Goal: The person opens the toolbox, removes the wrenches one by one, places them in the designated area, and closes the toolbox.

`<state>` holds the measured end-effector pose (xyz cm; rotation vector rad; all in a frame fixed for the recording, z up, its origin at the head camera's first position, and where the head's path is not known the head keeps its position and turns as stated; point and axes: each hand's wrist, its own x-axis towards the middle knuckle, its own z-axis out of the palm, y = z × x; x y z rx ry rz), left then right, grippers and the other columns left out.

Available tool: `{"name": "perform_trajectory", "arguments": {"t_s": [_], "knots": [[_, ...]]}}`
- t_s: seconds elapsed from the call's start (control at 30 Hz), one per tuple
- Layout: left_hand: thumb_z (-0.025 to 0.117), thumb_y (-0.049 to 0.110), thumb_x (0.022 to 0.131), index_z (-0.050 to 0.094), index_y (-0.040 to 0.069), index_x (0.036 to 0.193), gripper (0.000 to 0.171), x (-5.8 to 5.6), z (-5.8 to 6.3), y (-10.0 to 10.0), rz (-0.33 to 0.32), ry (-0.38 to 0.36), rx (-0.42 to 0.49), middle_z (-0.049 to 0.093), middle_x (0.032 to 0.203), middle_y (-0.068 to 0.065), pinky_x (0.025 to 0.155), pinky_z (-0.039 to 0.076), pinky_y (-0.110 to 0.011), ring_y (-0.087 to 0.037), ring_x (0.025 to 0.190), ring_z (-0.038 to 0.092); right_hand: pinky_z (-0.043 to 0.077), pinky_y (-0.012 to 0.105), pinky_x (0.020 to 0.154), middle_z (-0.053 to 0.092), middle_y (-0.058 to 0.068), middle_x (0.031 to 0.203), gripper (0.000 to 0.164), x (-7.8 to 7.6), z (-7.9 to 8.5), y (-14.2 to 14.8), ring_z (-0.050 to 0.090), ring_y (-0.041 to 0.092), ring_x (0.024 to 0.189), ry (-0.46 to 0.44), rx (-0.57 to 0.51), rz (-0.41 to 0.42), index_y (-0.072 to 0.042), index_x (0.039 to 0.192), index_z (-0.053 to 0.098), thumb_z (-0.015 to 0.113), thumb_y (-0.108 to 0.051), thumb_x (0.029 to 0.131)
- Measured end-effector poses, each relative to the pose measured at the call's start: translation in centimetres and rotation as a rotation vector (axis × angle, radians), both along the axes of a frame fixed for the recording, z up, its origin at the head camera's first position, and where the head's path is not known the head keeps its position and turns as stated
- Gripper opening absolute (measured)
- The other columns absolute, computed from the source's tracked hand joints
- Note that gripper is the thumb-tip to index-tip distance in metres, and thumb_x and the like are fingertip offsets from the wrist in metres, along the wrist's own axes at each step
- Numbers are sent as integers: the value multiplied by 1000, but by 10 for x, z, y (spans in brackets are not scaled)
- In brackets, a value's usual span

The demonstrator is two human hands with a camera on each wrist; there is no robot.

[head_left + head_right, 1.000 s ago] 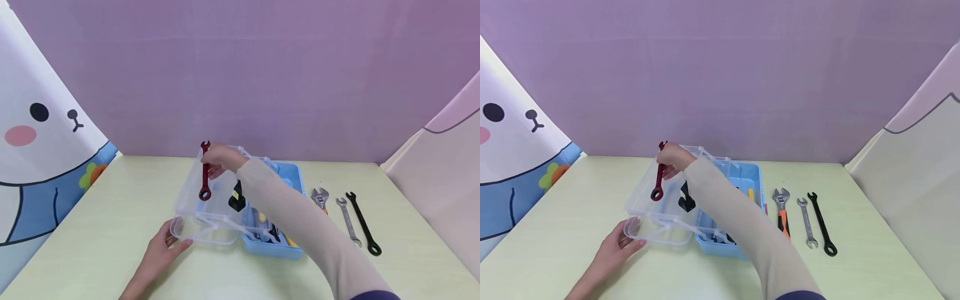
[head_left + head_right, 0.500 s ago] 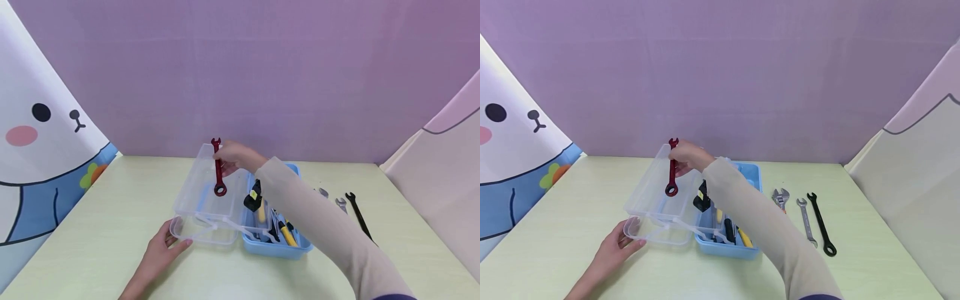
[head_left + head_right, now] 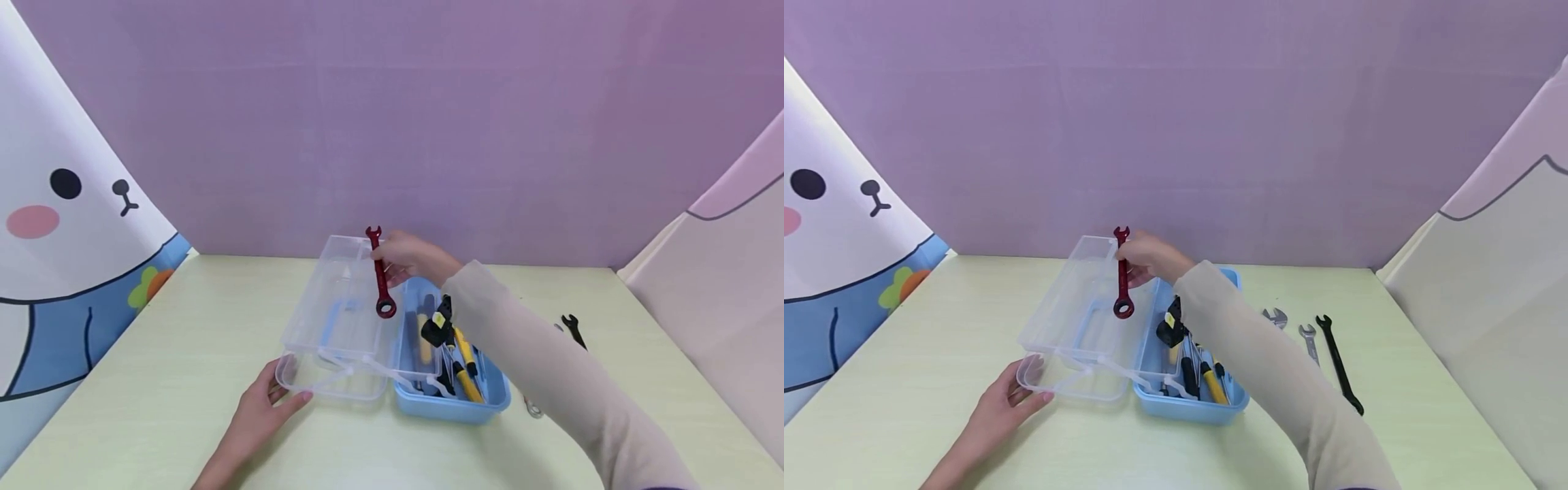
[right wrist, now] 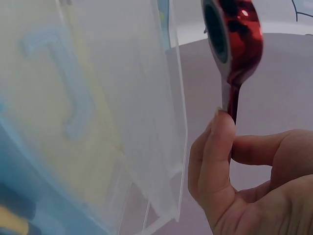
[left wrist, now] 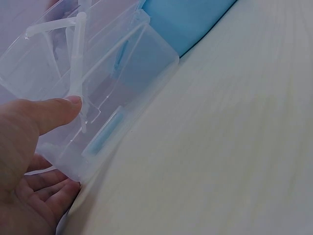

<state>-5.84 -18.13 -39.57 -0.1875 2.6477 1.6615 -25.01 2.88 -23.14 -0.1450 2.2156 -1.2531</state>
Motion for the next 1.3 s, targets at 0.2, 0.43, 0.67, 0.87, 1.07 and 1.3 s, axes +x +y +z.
{"name": "perform_trajectory", "arguments": {"t_s": [0.2,0.43,0.67,0.87,1.07,1.3], "knots": [[73,27,85,33,1,142,74,0,1,0,-5,-1,20,40,142,-31,95,54,-35,-44,127,47,56,23,50,56,14,90,27,-3,-5,15,56,19,59,-4,3,-9,5,117,49,50,-15,98],[73,28,84,33,0,142,76,-1,2,0,2,1,1,40,142,-31,98,52,-36,-43,127,47,54,22,50,55,18,99,23,-2,-9,32,55,18,59,-13,20,-30,1,114,44,50,-15,98],[73,30,84,34,0,142,75,-1,3,1,6,-4,-16,41,142,-31,100,50,-38,-43,127,47,53,20,51,54,18,103,29,-6,-15,47,55,18,64,-13,34,-47,-1,121,38,48,-16,99],[73,30,84,34,1,142,75,-2,3,3,5,-3,-13,41,141,-31,99,51,-38,-43,127,47,54,21,55,52,20,113,31,-7,-14,61,55,20,70,-7,80,-51,-2,122,38,49,-18,99],[73,29,85,34,1,142,75,-2,3,4,1,-4,-6,42,141,-31,98,51,-38,-43,127,48,52,20,52,52,12,93,25,-7,-15,77,53,18,61,-8,64,-61,-3,115,38,49,-18,98],[72,29,85,32,1,143,76,-3,3,3,-7,-12,0,41,141,-31,98,52,-37,-43,127,47,51,21,53,50,10,87,22,-8,-19,95,53,17,60,-17,25,-68,-3,113,37,47,-16,99]]}}
